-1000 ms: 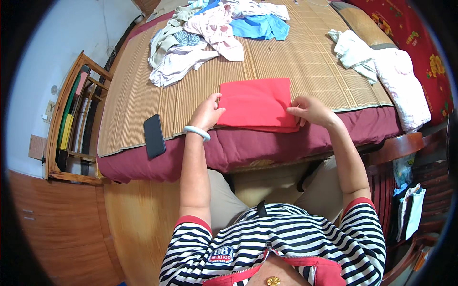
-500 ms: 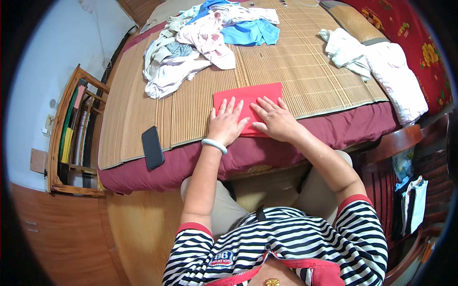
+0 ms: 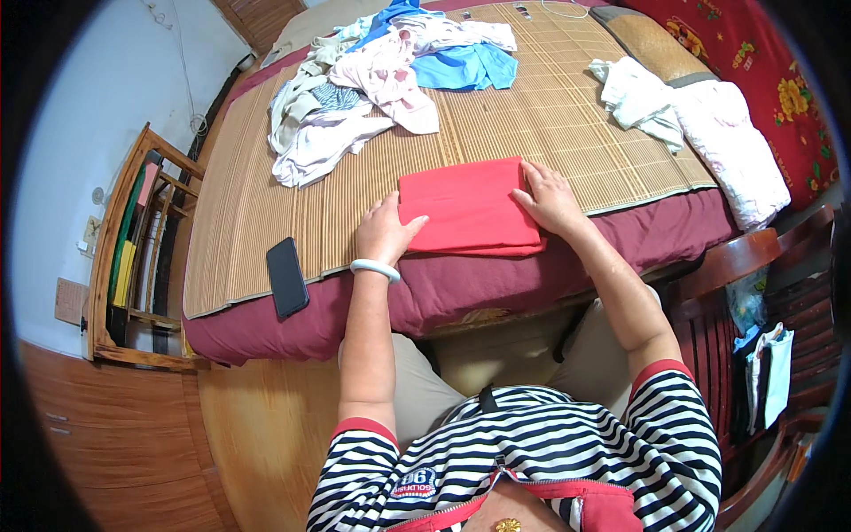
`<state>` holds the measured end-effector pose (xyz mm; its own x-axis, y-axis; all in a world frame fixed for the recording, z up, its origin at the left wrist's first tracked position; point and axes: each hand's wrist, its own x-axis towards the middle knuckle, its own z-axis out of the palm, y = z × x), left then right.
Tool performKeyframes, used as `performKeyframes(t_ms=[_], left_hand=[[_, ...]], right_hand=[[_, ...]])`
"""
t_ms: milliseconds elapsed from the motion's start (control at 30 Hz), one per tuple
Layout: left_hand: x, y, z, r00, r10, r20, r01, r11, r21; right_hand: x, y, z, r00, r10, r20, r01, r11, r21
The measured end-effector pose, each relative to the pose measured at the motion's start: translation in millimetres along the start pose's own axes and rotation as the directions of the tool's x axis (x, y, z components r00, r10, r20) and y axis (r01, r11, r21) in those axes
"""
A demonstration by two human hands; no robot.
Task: The recorder folds pieces of laundry on a bed and stacks them on a nearby chair.
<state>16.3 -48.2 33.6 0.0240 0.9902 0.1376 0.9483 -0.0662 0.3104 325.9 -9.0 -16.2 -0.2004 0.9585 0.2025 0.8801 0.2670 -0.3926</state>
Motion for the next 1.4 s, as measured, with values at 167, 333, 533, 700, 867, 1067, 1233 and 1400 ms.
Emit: performKeyframes(t_ms=[167,333,533,700,867,1067,1233,1400], left_hand=[[11.8,-3.7,0.9,0.977,-0.140,0.160,0.161,0.979,-0.128],[16.0,-16.6,8.9,0.956,-0.093,0.280,0.178,0.939,-0.296],[18.5,-11.6,22.5,0.969,-0.039,0.245,0.216,0.620,-0.754],[18.3,-1.0,16.0,0.964,-0.045,0.262,0.266,0.230,-0.936],[15.6,10.5,20.7,0.982,-0.134,0.136,0.157,0.165,-0.974],[-0.6,41.2,5.2,0.975,-0.210,0.074,0.077,0.003,-0.997],[-22.8,72.6,7.1,0.958,-0.277,-0.067,-0.077,-0.027,-0.997],[-46.1,94.1,11.3,0.962,-0.104,-0.252,-0.238,0.128,-0.963]], right_hand=[[-0.2,7.7,-0.2,0.996,-0.031,-0.082,0.033,0.999,0.017],[1.7,8.8,1.0,0.993,-0.039,-0.110,0.043,0.999,0.033],[8.3,17.8,2.1,0.975,0.007,-0.223,0.034,0.983,0.179],[2.7,-2.8,-18.9,0.997,0.079,-0.020,-0.012,0.384,0.923],[-37.4,-54.6,-64.1,0.756,-0.487,0.438,-0.338,0.282,0.898],[-60.3,-91.5,-3.6,0.628,-0.487,0.607,-0.772,-0.297,0.561],[-69.0,-112.6,-11.1,0.753,-0.098,0.651,-0.559,-0.618,0.553],[-43.9,-105.2,-30.6,0.788,0.310,0.532,-0.309,-0.549,0.776]])
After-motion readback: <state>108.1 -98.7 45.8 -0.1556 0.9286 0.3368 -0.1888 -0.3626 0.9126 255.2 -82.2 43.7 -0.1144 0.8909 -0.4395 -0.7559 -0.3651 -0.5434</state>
